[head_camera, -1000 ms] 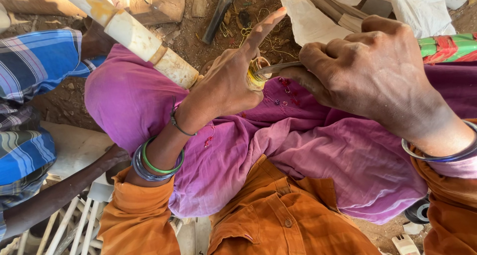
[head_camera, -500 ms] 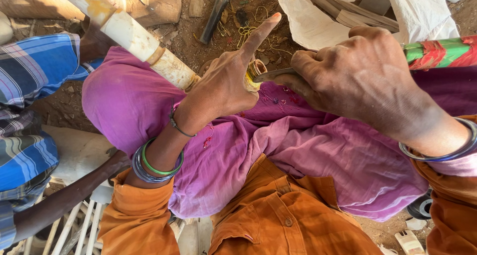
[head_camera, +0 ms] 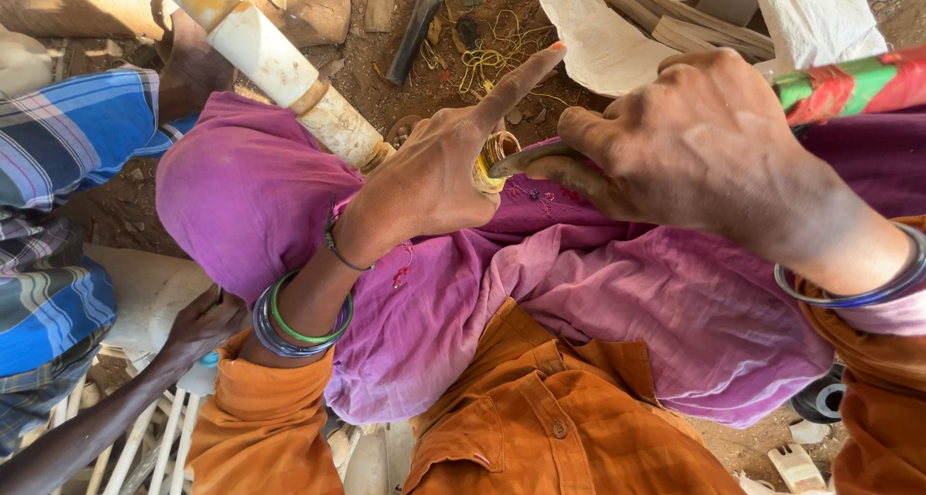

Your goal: The person applies a yellow sealant thread around the grooved end of a PVC pipe elbow and then uses a knife to scrape or clean the joint.

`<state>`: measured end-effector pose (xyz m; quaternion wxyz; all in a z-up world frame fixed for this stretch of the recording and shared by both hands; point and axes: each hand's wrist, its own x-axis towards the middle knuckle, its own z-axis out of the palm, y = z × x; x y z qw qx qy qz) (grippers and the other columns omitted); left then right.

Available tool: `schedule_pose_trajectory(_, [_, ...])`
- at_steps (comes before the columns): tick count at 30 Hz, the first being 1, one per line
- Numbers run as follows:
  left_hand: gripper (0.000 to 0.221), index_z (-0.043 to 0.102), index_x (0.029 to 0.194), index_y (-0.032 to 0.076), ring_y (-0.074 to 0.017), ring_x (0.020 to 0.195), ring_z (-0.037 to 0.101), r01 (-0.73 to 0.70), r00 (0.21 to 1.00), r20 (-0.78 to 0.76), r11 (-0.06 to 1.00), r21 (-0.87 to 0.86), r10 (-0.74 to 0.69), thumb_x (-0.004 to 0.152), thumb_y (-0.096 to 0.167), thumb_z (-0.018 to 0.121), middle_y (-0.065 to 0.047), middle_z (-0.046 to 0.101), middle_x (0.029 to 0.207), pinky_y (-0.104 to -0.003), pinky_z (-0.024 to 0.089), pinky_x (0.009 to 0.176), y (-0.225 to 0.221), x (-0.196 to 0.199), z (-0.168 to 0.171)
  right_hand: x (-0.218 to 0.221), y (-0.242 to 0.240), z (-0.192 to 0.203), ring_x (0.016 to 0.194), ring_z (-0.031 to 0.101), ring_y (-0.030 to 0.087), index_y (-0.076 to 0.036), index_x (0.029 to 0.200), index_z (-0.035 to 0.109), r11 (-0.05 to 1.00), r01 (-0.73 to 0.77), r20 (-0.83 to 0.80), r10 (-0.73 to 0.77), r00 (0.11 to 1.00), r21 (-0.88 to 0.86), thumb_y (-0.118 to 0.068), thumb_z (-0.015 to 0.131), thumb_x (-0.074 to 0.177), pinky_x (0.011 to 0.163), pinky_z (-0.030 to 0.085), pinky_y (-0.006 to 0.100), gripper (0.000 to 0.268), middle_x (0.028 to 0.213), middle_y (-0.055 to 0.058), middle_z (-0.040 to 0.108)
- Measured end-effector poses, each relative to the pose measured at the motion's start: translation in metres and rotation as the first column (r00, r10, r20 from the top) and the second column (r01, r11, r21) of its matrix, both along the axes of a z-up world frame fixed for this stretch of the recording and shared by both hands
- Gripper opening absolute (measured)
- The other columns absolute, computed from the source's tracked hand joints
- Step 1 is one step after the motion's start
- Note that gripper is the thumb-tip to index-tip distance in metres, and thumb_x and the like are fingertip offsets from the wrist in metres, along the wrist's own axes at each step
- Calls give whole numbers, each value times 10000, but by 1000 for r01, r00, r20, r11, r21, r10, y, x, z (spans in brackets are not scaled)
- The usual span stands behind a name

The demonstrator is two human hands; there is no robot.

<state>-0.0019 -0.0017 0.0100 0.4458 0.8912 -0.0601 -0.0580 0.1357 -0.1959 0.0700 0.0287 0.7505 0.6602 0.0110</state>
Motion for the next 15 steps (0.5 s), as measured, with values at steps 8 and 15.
schedule_pose_trajectory(8, [1117, -16, 1668, 182, -213, 1031, 639, 163, 972, 204, 957, -239, -114, 943, 48, 822, -134, 131, 1753, -297, 623, 948, 8, 0, 6, 9, 8, -32, 423, 506, 92, -197, 1160, 795, 987, -54, -790, 152, 595, 149, -484, 619, 1010, 436, 412, 311, 369, 647, 50, 679])
schedule_pose_trajectory(15, [1164, -125, 1645, 127, -123, 971, 633, 50, 999, 26, 812, -581, -43, 908, -136, 737, -87, -47, 1769, -257, 583, 872, 25, -8, 37, 50, -26, -10, 576, 534, 93, -93, 889, 739, 981, 51, -805, 122, 581, 186, -349, 675, 980, 513, 423, 300, 280, 733, 24, 673])
